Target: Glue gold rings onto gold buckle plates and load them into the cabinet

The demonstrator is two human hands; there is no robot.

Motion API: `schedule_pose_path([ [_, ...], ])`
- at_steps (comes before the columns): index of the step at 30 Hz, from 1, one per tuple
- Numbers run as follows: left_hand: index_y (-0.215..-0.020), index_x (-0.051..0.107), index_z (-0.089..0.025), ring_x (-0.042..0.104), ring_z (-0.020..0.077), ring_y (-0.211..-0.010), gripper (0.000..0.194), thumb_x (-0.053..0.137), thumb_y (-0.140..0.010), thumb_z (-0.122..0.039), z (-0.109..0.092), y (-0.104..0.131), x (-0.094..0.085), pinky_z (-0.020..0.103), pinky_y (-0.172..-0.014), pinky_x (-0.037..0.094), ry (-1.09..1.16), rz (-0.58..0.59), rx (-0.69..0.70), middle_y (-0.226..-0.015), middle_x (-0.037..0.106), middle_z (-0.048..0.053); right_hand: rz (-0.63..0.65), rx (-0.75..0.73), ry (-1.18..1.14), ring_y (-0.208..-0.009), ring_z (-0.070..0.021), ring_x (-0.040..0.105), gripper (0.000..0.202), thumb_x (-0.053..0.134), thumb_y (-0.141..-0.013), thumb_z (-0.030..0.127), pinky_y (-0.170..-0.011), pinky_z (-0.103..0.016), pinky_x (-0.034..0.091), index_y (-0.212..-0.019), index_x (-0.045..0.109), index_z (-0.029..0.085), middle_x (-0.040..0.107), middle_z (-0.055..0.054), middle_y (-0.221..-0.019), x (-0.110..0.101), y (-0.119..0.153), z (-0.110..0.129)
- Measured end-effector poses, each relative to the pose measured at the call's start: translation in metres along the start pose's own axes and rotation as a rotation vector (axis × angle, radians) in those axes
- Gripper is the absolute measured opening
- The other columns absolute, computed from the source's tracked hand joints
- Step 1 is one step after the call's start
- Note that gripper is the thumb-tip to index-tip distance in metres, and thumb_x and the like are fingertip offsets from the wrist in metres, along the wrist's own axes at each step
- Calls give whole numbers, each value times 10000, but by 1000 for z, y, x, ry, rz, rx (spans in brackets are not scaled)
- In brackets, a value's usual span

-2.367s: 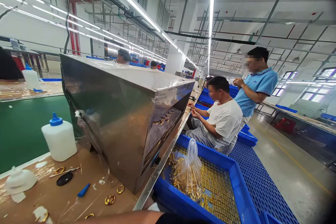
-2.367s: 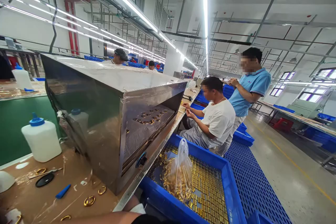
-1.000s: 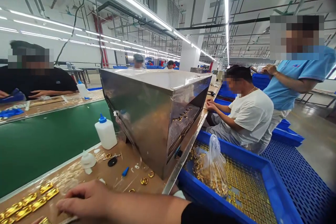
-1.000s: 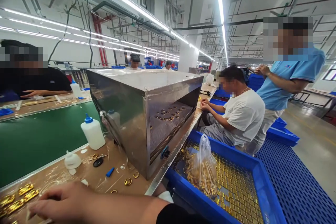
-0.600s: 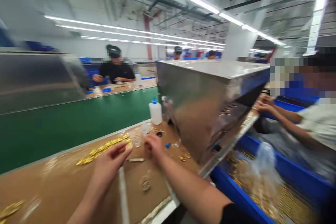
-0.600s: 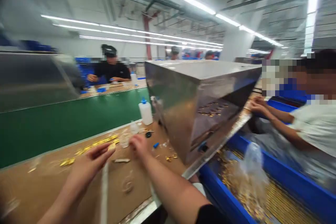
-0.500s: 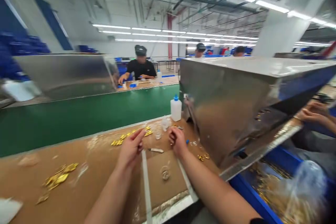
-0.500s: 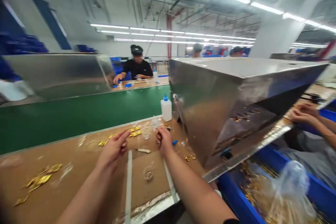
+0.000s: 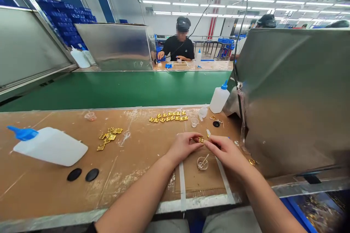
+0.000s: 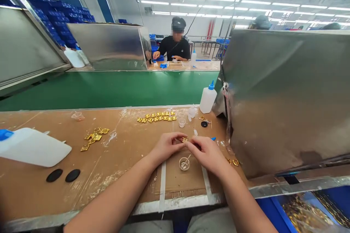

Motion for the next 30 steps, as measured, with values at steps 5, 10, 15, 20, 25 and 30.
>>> schedule_pose_path([
  [5,-1092,816,-232,725,227,-924,299,847,-796,-262,2,-3,6,321,-867,531,-35,57,23,-977,800,45,61,-52,321,-618,-141,457,495,525,-1040,494,-609,-285,282,-659,416,198,494,20,-622,10,28,-7],
  [10,-1138,795,-221,718,210,-902,320,838,-824,-264,8,-6,6,304,-838,528,-16,63,-7,-975,789,43,62,-51,396,-599,-137,457,447,558,-1018,454,-600,-284,268,-666,456,198,503,18,-614,18,32,-10],
  [15,-1131,789,-213,711,201,-872,308,829,-827,-249,5,-7,5,298,-811,535,-18,78,-15,-953,787,39,47,-49,468,-571,-130,420,441,588,-985,417,-581,-280,242,-633,433,200,472,22,-582,20,27,-8],
  [20,-1134,785,-219,692,184,-844,297,812,-844,-282,3,-6,4,289,-799,526,-8,83,-7,-971,782,30,75,-113,366,-572,-117,406,406,561,-971,335,-583,-276,250,-624,398,200,422,34,-580,20,27,-6],
  [25,-1140,787,-218,661,167,-761,320,805,-840,-331,4,-6,3,256,-677,491,-24,92,-7,-947,779,30,-14,-173,209,-540,-105,341,430,541,-960,318,-564,-276,247,-603,326,212,334,46,-566,15,29,-7],
  [30,-1151,783,-209,621,145,-670,345,799,-832,-339,2,-5,2,243,-606,466,-24,94,-39,-957,786,43,-63,-181,149,-532,-110,313,423,546,-946,322,-562,-290,238,-597,329,220,319,47,-559,15,28,-10],
])
Point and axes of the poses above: each hand's wrist, its own y-axis away from the middle knuckle, its own x-axis out of the palm, z = x × y, the point moved 3 cm from there along -y, towards the middle knuckle
